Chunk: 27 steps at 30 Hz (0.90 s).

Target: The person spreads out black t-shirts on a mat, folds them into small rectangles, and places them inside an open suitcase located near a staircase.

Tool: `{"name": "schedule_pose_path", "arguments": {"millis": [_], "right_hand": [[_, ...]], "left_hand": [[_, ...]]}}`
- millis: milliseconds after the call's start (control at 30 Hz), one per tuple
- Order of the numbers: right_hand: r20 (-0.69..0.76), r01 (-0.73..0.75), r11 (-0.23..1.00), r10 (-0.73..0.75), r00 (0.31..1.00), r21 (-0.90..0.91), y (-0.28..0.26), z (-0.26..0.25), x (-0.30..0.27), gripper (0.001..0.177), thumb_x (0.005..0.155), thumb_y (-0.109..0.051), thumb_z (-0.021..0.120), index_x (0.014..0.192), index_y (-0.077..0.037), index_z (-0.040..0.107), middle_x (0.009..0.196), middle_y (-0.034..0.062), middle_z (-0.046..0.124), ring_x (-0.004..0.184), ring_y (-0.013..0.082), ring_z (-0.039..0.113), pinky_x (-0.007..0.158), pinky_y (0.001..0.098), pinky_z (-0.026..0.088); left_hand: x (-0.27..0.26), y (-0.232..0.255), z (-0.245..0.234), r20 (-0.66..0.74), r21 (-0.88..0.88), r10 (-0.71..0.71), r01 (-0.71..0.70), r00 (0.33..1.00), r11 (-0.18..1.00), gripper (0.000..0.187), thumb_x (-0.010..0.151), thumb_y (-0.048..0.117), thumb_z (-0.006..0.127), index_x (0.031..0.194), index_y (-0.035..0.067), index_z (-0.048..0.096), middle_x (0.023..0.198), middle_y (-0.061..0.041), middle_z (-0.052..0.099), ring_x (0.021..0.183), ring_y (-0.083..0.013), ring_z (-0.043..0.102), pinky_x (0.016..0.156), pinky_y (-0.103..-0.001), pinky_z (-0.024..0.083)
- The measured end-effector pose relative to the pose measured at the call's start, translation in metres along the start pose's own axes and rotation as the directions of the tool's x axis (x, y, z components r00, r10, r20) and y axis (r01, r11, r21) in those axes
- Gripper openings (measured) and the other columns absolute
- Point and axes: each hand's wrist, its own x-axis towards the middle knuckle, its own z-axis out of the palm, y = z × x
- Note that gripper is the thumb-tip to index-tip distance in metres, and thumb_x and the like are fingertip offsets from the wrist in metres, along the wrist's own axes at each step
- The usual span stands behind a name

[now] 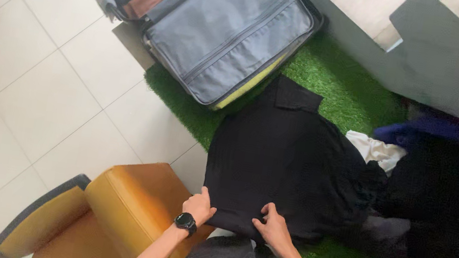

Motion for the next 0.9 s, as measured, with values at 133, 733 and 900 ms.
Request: {"name": "schedule_pose_path", "arguments": {"millis": [133,733,900], "right_hand": [[-0.029,0.126,0.986,-0.130,0.991,-0.109,0.004,0.009,0.005,0.042,0.077,-0.019,0.083,0.102,-0.002,0.054,0.092,0.0174,0.068,0.088,0.0280,0.068,0.077,0.0435,0.055],[-0.058,0.185,0.928,-0.214,0.975,-0.323,-0.046,-0.111,0.147,0.028,0.085,-0.030,0.074,0.102,-0.008,0.071,0.092,0.0118,0.077,0.088,0.0269,0.076,0.077,0.0399,0.059],[-0.216,0.333,0.862,-0.434,0.875,-0.382,-0.059,-0.163,0.234,0.024,0.089,-0.020,0.072,0.106,-0.003,0.069,0.098,0.0174,0.071,0.096,0.0344,0.068,0.086,0.0442,0.054]], "left_hand": [[-0.007,0.008,-0.021,-0.056,-0.005,-0.080,0.080,0.995,0.997,0.091,0.077,0.040,0.085,0.143,0.002,0.034,0.112,-0.029,0.062,0.092,-0.0407,0.071,0.080,-0.046,0.060],[-0.033,0.004,-0.002,-0.017,-0.428,-0.389,0.345,0.921,0.835,0.056,0.085,0.050,0.070,0.125,0.011,0.069,0.116,-0.019,0.072,0.111,-0.0374,0.068,0.092,-0.047,0.055],[-0.041,0.015,-0.002,-0.207,-0.346,-0.320,0.237,0.924,0.908,0.039,0.084,0.041,0.073,0.110,0.011,0.076,0.097,-0.017,0.076,0.098,-0.0355,0.070,0.087,-0.048,0.051]]}}
